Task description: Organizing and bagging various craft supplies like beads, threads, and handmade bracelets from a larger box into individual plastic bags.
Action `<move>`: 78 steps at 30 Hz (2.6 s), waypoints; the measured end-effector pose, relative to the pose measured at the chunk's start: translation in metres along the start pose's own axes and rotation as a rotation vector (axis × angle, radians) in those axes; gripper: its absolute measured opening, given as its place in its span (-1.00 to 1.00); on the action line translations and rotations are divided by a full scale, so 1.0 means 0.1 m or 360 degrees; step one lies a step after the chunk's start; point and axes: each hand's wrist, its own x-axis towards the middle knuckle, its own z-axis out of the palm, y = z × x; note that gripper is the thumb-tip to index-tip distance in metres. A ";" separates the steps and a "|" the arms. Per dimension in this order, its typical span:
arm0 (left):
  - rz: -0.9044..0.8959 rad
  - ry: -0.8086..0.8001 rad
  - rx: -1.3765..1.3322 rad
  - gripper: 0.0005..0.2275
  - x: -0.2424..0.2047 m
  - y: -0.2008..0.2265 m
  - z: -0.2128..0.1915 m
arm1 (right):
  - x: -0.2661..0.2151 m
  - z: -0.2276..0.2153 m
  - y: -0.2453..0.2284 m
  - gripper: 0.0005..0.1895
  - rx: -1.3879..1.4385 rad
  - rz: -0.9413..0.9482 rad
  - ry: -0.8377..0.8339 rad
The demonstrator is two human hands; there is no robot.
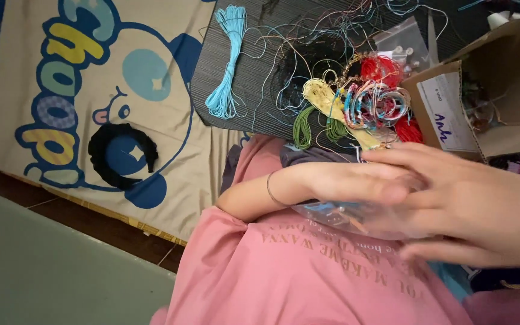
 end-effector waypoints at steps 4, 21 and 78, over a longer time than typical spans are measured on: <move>0.0271 -0.0231 -0.0204 -0.20 -0.20 0.36 0.14 | -1.03 0.57 0.00 -0.50 0.0437 0.1002 0.0795; 0.0889 0.0504 0.0294 -0.32 -0.87 0.78 0.27 | -0.64 0.22 0.14 -0.58 -0.0955 0.1448 0.0686; 0.1216 0.0838 0.0407 -0.27 -1.11 0.82 0.15 | -1.39 -0.27 0.85 -0.53 -0.0301 0.1352 0.0541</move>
